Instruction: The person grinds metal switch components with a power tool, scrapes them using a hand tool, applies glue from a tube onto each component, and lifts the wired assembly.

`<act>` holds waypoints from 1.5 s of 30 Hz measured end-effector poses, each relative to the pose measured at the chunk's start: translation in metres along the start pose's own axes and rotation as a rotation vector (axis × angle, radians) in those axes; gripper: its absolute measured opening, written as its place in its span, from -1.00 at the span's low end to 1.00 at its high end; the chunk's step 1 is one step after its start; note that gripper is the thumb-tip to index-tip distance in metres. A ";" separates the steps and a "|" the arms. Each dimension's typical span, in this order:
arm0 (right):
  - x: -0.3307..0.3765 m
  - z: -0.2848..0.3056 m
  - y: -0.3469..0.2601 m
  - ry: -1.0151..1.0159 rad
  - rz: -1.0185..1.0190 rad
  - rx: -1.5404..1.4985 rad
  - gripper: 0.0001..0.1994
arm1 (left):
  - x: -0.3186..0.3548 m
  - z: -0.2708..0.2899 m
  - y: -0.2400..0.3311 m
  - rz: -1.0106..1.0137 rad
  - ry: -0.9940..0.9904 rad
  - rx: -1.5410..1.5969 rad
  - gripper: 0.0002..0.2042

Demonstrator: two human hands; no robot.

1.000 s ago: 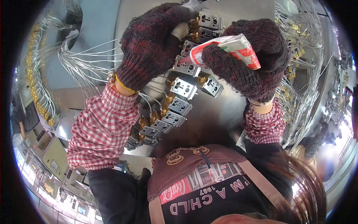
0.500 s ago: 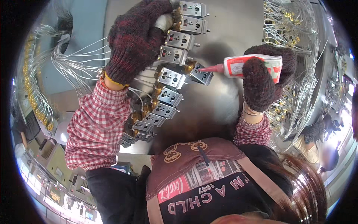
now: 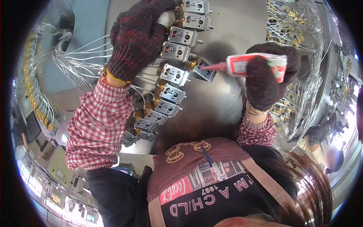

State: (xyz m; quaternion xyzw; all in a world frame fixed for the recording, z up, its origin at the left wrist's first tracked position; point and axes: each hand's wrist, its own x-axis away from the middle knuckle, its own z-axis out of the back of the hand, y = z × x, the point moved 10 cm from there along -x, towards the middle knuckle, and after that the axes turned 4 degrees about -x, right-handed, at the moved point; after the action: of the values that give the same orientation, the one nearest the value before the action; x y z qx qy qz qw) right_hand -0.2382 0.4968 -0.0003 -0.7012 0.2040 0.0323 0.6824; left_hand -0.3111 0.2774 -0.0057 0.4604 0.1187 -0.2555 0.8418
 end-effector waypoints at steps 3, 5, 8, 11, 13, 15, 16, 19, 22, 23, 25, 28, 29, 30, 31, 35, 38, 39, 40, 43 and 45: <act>-0.002 -0.034 -0.021 -0.281 0.079 0.215 -0.59 | 0.000 0.001 -0.004 0.035 -0.018 -0.023 -0.73; 0.003 -0.055 -0.028 -0.466 0.137 0.357 -0.51 | 0.000 -0.003 -0.011 0.066 -0.058 -0.065 -0.72; 0.002 -0.070 -0.029 -0.502 0.214 0.211 -0.62 | 0.000 -0.006 -0.016 0.052 -0.046 -0.065 -0.71; 0.001 -0.079 -0.033 -0.480 0.213 0.352 -0.71 | 0.001 -0.005 -0.015 0.052 -0.023 -0.041 -0.70; 0.004 -0.084 -0.038 -0.513 0.285 0.401 -0.68 | 0.003 0.000 -0.010 0.003 0.024 -0.072 -0.70; 0.005 -0.087 -0.042 -0.525 0.299 0.411 -0.67 | 0.003 0.000 -0.008 -0.007 0.025 -0.091 -0.71; 0.006 -0.089 -0.043 -0.535 0.310 0.418 -0.67 | 0.003 0.001 -0.008 -0.015 0.023 -0.111 -0.71; 0.009 -0.075 -0.029 -0.461 0.150 0.286 -0.69 | 0.001 -0.005 -0.011 -0.103 0.032 -0.132 -0.72; 0.022 -0.062 -0.009 -0.361 -0.070 0.081 -0.70 | 0.010 0.001 -0.010 -0.192 0.143 -0.152 -0.72; 0.024 -0.059 -0.006 -0.351 -0.102 0.054 -0.69 | 0.010 0.003 -0.008 -0.189 0.145 -0.154 -0.72; 0.030 -0.063 -0.004 -0.434 -0.121 0.024 -0.68 | 0.007 0.000 -0.008 -0.153 0.080 -0.159 -0.72; 0.041 -0.076 -0.002 -0.632 -0.090 0.052 -0.66 | 0.005 0.000 -0.003 -0.174 0.068 -0.210 -0.72; 0.045 -0.080 -0.001 -0.684 -0.080 0.059 -0.65 | 0.005 0.000 -0.005 -0.171 0.069 -0.213 -0.72; 0.048 -0.083 0.001 -0.728 -0.072 0.062 -0.64 | 0.006 0.001 -0.004 -0.191 0.086 -0.203 -0.73; 0.051 -0.084 0.003 -0.761 -0.077 0.057 -0.63 | 0.007 0.002 -0.003 -0.212 0.102 -0.192 -0.73; 0.060 -0.085 0.017 -0.858 -0.184 -0.062 -0.59 | 0.011 0.004 -0.002 -0.216 0.138 -0.175 -0.73; 0.071 -0.086 0.037 -0.956 -0.393 -0.307 -0.55 | 0.010 0.002 -0.006 -0.186 0.115 -0.188 -0.73; 0.079 -0.089 0.044 -1.002 -0.492 -0.406 -0.54 | 0.010 0.002 -0.004 -0.191 0.118 -0.198 -0.73; 0.092 -0.089 0.050 -1.044 -0.591 -0.493 -0.53 | 0.009 0.002 -0.003 -0.195 0.122 -0.208 -0.73; 0.130 -0.092 0.069 -0.907 -0.957 -0.657 -0.55 | 0.010 0.003 -0.004 -0.200 0.114 -0.187 -0.72; 0.130 -0.087 0.060 -1.024 -0.800 -0.498 -0.55 | 0.010 0.003 -0.004 -0.187 0.109 -0.228 -0.71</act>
State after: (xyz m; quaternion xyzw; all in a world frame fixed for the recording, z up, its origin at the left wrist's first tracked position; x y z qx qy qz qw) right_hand -0.1595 0.3816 -0.0936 -0.7545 -0.4312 0.1509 0.4711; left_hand -0.3047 0.2701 -0.0116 0.3619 0.2347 -0.2925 0.8535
